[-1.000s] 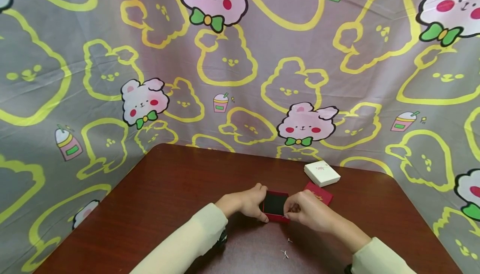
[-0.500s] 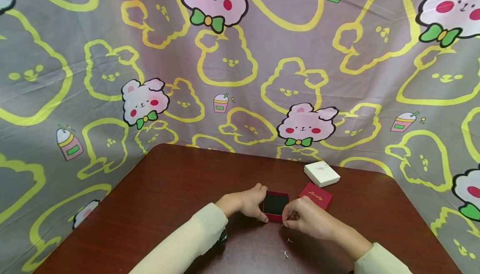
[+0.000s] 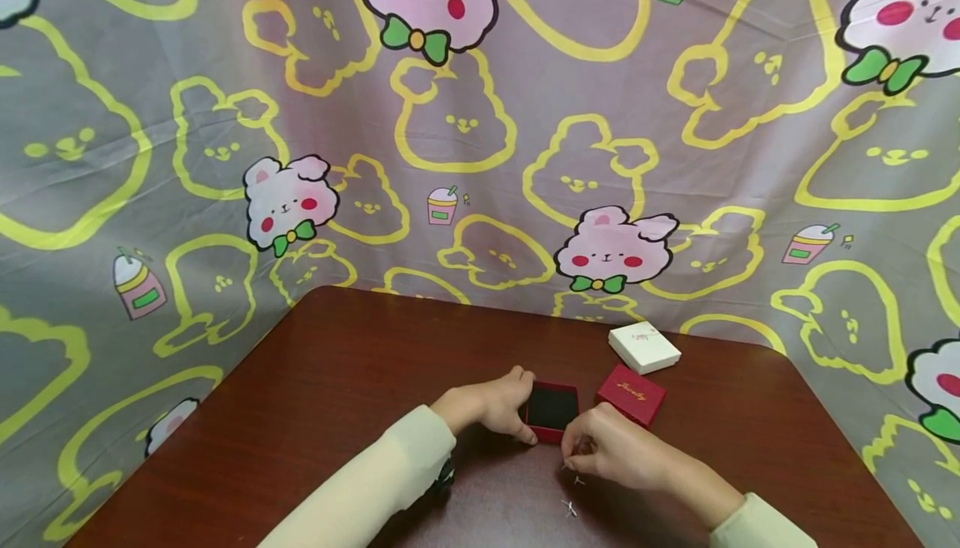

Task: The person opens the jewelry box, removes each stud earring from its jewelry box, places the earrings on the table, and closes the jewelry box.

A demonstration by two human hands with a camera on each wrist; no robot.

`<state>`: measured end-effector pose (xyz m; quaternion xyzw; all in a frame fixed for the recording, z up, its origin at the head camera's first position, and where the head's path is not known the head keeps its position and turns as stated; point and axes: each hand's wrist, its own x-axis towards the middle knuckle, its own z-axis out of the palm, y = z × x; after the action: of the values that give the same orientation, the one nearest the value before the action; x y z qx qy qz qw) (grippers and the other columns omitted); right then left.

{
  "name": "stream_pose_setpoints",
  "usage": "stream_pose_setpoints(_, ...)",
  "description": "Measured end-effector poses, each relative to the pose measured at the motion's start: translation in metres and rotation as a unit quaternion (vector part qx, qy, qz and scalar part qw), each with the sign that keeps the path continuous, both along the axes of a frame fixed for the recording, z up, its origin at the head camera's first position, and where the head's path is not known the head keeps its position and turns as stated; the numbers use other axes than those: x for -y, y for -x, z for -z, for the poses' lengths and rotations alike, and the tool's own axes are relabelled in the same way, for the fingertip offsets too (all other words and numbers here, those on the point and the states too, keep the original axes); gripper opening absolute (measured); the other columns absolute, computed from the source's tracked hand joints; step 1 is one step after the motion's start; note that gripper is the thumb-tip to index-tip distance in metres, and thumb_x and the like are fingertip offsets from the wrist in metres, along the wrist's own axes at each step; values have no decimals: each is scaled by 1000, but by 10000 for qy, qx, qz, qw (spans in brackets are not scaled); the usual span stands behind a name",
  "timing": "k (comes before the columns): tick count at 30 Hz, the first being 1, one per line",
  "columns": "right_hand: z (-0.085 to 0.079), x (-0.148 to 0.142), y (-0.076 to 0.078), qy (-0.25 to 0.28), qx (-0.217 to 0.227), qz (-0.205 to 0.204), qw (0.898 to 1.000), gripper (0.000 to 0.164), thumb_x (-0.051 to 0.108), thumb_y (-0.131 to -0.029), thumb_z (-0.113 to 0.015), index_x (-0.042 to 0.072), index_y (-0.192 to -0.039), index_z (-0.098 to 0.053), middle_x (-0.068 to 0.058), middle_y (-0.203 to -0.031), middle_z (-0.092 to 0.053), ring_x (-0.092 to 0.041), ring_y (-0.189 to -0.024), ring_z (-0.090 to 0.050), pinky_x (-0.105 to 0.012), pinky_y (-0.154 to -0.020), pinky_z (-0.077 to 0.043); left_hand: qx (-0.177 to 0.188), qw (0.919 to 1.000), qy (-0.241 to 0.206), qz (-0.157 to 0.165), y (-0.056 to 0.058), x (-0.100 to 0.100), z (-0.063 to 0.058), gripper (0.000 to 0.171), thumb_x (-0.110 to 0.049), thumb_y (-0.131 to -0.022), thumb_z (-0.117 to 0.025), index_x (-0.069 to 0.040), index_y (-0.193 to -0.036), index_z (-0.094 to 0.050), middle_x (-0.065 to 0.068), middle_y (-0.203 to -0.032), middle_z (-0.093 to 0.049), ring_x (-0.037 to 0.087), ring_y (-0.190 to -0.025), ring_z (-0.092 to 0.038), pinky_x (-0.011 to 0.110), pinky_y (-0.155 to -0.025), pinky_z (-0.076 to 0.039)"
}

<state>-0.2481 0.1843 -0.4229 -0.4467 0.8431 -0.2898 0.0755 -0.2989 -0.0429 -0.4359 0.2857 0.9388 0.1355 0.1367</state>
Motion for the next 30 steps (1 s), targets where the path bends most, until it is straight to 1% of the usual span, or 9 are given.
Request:
stream_pose_setpoints(6,5,1,-3,51,-160,-211,9996,15,3,-86,-78,15,-79,-73,19,-69,-63,9,-61,-50,-16,-54,-46,-24,10000,-17,31,2,0,3,86,-41,-81,-87,1,-141,-42,8,-121,-47,13,-107,-53,23,-98,-45)
stream_pose_setpoints(12,8,2,-5,-22,-188,-249,9995,16,3,-85,-79,16,-78,-73,22,-68,-59,8,-60,-46,-16,-53,-43,-37,10000,-6,9,2,0,4,86,-41,-80,-87,0,-141,-42,7,-121,-47,12,-107,-53,23,-98,-45)
stream_pose_setpoints(18,12,1,-7,-73,-258,-280,9992,15,3,-83,-80,17,-79,-73,22,-71,-61,8,-62,-48,-16,-55,-45,-64,10000,-3,-20,2,0,6,85,-41,-80,-88,0,-139,-43,7,-120,-47,12,-106,-54,23,-98,-45)
stream_pose_setpoints(22,14,1,-8,-98,-186,-314,9993,15,3,-83,-79,17,-79,-74,21,-73,-64,9,-63,-51,-16,-56,-46,-50,10000,-40,-31,2,0,5,83,-41,-79,-88,-1,-138,-44,7,-119,-47,12,-104,-53,23,-96,-45)
stream_pose_setpoints(30,19,2,-9,-129,-471,-580,9971,17,0,-79,-79,16,-78,-75,21,-71,-62,11,-62,-49,-11,-54,-43,39,9999,-142,11,0,1,4,84,-39,-81,-87,0,-140,-42,7,-122,-47,13,-110,-53,23,-99,-44)
